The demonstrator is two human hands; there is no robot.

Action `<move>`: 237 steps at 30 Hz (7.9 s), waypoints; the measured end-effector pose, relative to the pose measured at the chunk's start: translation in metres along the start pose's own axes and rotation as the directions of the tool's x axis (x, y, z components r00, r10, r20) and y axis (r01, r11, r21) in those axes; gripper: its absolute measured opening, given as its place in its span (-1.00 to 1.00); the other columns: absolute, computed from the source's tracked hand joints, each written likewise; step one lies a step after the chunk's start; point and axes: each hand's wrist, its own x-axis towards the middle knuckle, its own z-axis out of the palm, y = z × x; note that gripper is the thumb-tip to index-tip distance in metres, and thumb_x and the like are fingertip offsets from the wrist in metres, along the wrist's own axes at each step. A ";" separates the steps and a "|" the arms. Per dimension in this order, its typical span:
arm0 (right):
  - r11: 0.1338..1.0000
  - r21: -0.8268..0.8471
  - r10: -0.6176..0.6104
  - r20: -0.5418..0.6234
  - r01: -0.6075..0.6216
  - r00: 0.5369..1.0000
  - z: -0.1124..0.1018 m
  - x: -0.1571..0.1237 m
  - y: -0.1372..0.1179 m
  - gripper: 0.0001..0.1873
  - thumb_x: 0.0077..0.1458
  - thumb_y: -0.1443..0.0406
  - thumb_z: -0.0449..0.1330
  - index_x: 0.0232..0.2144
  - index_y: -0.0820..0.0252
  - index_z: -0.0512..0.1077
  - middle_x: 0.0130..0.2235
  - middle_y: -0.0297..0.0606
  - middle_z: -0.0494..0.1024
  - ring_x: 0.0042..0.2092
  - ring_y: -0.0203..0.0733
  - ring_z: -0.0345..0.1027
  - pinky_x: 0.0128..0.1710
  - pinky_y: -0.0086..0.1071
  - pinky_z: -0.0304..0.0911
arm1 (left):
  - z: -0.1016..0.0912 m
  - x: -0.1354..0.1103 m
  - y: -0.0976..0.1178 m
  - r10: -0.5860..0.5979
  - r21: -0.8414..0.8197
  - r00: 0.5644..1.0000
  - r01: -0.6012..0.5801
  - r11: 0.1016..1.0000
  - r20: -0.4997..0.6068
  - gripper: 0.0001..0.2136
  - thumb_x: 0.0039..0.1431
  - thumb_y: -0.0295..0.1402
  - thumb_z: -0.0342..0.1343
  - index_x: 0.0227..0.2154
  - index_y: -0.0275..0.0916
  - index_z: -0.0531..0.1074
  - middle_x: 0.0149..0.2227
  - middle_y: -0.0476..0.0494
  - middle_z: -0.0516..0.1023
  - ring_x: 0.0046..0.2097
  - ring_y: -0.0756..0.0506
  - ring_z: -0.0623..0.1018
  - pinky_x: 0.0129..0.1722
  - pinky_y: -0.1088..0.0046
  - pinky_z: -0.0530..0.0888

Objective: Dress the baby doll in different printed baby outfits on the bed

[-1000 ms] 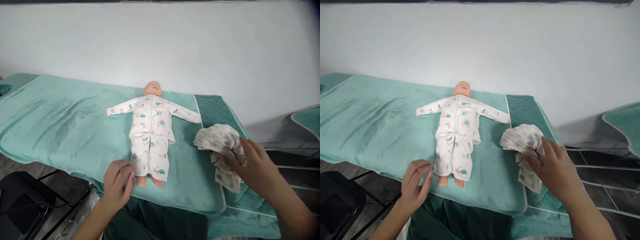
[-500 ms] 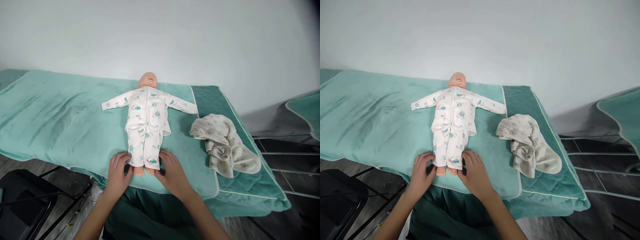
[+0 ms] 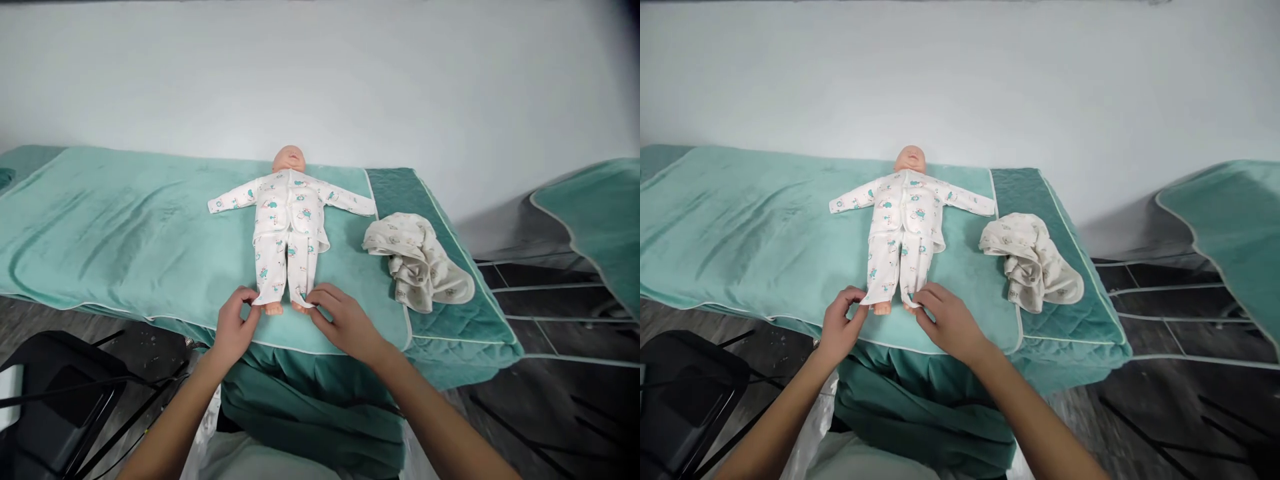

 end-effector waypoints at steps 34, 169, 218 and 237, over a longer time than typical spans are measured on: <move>0.983 -0.048 0.178 0.058 -0.175 0.982 -0.048 0.110 0.026 -0.81 0.24 0.17 0.15 -0.33 0.10 0.51 -0.32 -0.30 0.61 -0.28 -0.16 0.42 -0.23 -0.30 0.22 | 0.001 0.104 -0.007 0.101 -0.072 0.991 -0.095 0.993 0.087 -0.85 0.32 -0.32 0.09 -0.28 -0.20 0.53 -0.28 -0.06 0.62 -0.27 -0.04 0.54 -0.21 0.42 0.46; 0.764 0.638 0.374 -0.310 -0.100 0.874 -0.038 0.210 0.130 -0.79 0.19 0.10 0.26 -0.36 0.10 0.48 -0.54 -0.43 0.31 -0.52 -0.30 0.07 -0.48 -0.37 0.00 | 0.027 0.278 -0.022 0.114 -0.394 0.925 0.042 0.918 0.364 -0.78 0.19 -0.24 0.28 -0.42 -0.18 0.37 0.31 -0.14 0.46 0.34 -0.26 0.42 0.24 0.09 0.42; 0.936 0.149 0.351 -0.358 -0.318 0.865 -0.027 0.219 0.204 -0.57 0.27 0.12 0.08 0.04 0.18 0.55 0.11 -0.05 0.62 0.14 0.04 0.45 0.24 0.03 0.26 | 0.048 0.299 -0.086 -0.207 0.431 0.926 0.335 0.838 -0.317 -0.71 0.22 -0.45 0.01 -0.14 -0.05 0.58 -0.07 -0.10 0.67 -0.05 -0.23 0.61 -0.14 0.25 0.42; 0.833 -0.553 0.288 0.451 0.012 0.845 0.022 0.364 0.081 -0.82 0.17 0.39 0.18 -0.22 0.23 0.58 -0.04 0.10 0.64 -0.21 0.09 0.54 -0.30 -0.12 0.33 | 0.046 0.296 -0.080 -0.257 0.552 0.950 0.312 0.773 -0.178 -0.72 0.37 -0.32 -0.06 -0.08 -0.11 0.55 0.04 -0.26 0.66 0.14 -0.32 0.58 0.21 0.03 0.32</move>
